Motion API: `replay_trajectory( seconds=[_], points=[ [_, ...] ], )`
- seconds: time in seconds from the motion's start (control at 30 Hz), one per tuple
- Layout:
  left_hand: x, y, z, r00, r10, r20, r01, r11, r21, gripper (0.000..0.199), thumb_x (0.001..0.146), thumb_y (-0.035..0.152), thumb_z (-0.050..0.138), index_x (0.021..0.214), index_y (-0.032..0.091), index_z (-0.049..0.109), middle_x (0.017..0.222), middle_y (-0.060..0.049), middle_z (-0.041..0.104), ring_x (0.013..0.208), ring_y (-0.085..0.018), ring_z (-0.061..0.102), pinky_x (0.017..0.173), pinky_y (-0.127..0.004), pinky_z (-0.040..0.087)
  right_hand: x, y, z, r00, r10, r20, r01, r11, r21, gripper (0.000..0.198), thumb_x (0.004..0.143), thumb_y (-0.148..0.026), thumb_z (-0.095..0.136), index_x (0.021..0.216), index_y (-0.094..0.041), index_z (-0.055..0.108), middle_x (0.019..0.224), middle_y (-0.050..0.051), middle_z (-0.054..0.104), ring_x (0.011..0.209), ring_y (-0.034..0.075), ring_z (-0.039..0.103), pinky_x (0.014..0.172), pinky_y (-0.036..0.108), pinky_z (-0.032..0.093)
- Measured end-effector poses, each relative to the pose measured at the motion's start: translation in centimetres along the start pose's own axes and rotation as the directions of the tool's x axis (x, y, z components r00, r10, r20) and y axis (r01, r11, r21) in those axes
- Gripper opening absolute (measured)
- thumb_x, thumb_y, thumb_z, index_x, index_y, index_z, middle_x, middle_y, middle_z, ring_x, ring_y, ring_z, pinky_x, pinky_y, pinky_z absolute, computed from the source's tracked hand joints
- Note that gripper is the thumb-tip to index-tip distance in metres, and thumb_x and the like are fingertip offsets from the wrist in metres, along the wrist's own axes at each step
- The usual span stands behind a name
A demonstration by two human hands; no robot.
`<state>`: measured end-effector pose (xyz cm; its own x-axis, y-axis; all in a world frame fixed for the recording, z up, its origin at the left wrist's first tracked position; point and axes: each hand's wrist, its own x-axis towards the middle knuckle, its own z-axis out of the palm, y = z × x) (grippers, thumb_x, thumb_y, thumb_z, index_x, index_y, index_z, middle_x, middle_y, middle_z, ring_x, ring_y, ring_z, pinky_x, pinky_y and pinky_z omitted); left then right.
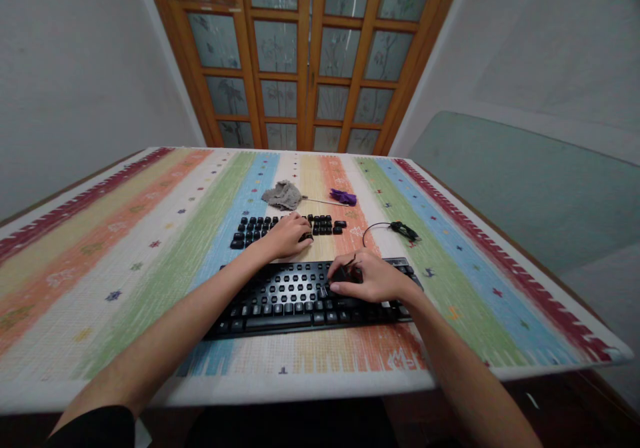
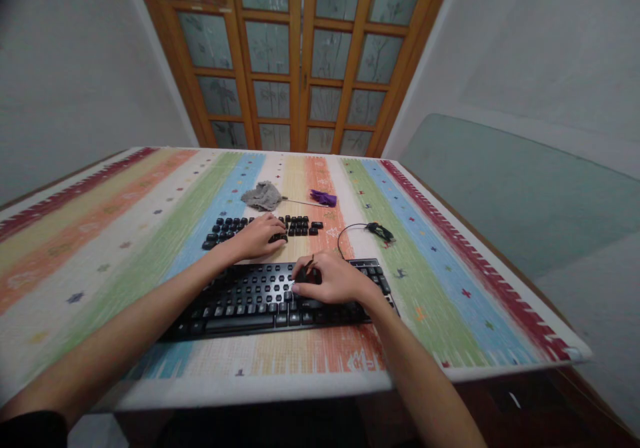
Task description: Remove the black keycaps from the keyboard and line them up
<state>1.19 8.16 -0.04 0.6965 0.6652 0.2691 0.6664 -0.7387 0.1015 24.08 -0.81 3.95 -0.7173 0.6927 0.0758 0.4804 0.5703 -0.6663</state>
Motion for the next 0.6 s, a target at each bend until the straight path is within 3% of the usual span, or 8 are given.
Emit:
replay_trajectory(
  seconds=[0.6],
  points=[
    [0.16,0.26,-0.12,1.0,0.0,0.022,0.0,1.0,-0.023,0.021,0.09,0.027,0.057,0.089,0.012,0.072,0.102,-0.012,0.065,0.099,-0.026,0.055,0.092,-0.04,0.044,-0.04,-0.1,-0.01,1.0,0.006,0.014,-0.006,1.0,-0.01,0.021,0.082,-0.031,0.066,0.093,-0.014,0.072,0.072,0.003,0.069,0.06,0.013,0.059,0.058,0.024,0.042]
  ],
)
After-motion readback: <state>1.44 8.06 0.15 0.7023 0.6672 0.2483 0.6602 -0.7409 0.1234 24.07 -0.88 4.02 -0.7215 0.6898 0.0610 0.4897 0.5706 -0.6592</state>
